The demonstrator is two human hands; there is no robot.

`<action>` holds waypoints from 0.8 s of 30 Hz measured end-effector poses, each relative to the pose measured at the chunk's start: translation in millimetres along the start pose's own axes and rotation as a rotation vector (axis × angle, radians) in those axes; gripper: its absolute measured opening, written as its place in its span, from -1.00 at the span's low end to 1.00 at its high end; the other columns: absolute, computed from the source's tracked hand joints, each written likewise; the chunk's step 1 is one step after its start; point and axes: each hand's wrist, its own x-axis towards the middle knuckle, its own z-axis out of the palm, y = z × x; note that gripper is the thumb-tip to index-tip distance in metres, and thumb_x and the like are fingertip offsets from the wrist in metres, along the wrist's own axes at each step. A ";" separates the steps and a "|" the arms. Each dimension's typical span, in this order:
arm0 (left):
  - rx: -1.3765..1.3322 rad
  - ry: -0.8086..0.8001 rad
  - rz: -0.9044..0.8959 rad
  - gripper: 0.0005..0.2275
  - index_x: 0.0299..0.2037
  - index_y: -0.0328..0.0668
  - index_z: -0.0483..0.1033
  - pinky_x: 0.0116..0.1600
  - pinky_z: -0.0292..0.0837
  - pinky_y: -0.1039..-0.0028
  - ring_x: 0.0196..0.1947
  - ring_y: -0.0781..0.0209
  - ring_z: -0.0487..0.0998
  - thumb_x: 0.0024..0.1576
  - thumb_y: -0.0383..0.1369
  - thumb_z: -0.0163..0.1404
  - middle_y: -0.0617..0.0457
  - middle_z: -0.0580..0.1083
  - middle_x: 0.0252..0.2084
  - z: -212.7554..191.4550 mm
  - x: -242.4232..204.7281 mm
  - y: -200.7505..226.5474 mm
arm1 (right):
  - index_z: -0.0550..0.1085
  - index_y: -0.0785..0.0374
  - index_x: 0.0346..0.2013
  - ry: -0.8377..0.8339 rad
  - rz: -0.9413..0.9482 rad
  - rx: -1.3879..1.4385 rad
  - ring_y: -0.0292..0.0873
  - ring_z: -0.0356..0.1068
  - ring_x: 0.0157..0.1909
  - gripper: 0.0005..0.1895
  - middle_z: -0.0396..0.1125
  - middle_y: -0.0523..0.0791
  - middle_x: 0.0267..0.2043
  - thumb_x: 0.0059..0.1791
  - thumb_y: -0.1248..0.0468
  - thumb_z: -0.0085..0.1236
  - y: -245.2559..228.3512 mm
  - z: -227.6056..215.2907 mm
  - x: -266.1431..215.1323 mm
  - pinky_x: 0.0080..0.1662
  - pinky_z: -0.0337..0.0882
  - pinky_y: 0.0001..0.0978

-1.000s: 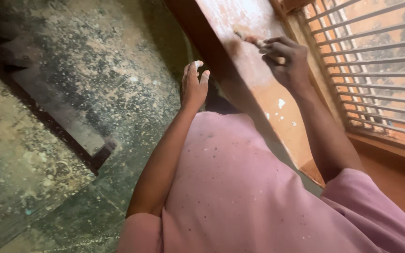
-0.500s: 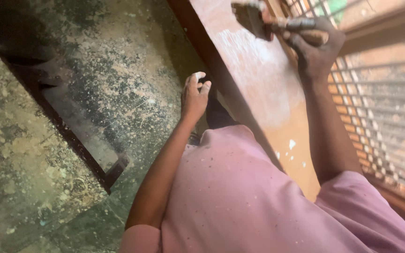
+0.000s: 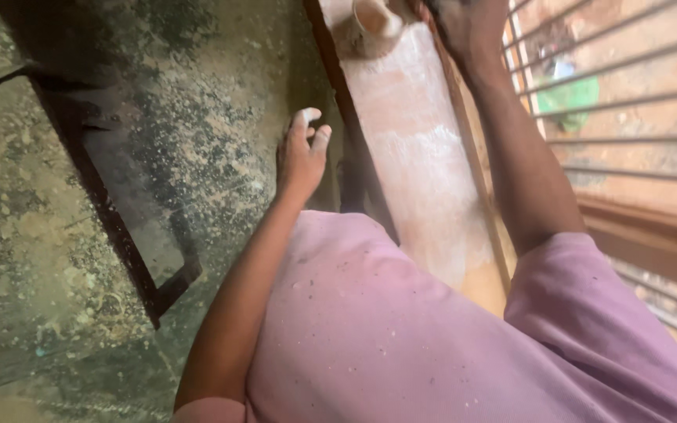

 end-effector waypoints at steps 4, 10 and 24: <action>0.026 -0.034 0.010 -0.67 0.16 -0.21 0.39 0.13 0.43 0.20 0.06 -0.08 0.54 0.22 -0.32 0.04 -0.13 0.44 0.17 3.2 -3.9 13.6 | 0.50 0.46 -0.27 0.045 -0.168 0.079 -0.17 0.58 -0.27 -0.83 0.51 0.00 -0.32 -0.14 0.53 0.27 -7.5 18.1 16.8 -0.25 0.53 -0.33; 0.015 -0.053 0.029 -0.69 0.12 -0.21 0.41 0.12 0.44 0.21 0.06 -0.08 0.54 0.20 -0.34 0.06 -0.11 0.44 0.18 -1.0 2.3 11.6 | 0.55 0.40 -0.23 -0.031 -0.179 0.027 -0.14 0.54 -0.33 -0.83 0.51 -0.01 -0.31 -0.09 0.49 0.33 -26.0 28.4 33.6 -0.28 0.53 -0.34; -0.080 -0.072 0.076 -0.71 0.11 -0.23 0.43 0.12 0.46 0.23 0.03 -0.06 0.55 0.20 -0.38 0.08 -0.11 0.44 0.17 28.9 13.0 9.2 | 0.55 0.40 -0.20 -0.073 -0.183 -0.095 0.06 0.56 -0.23 -0.79 0.52 0.08 -0.26 -0.08 0.41 0.36 26.0 52.7 35.5 -0.17 0.53 -0.18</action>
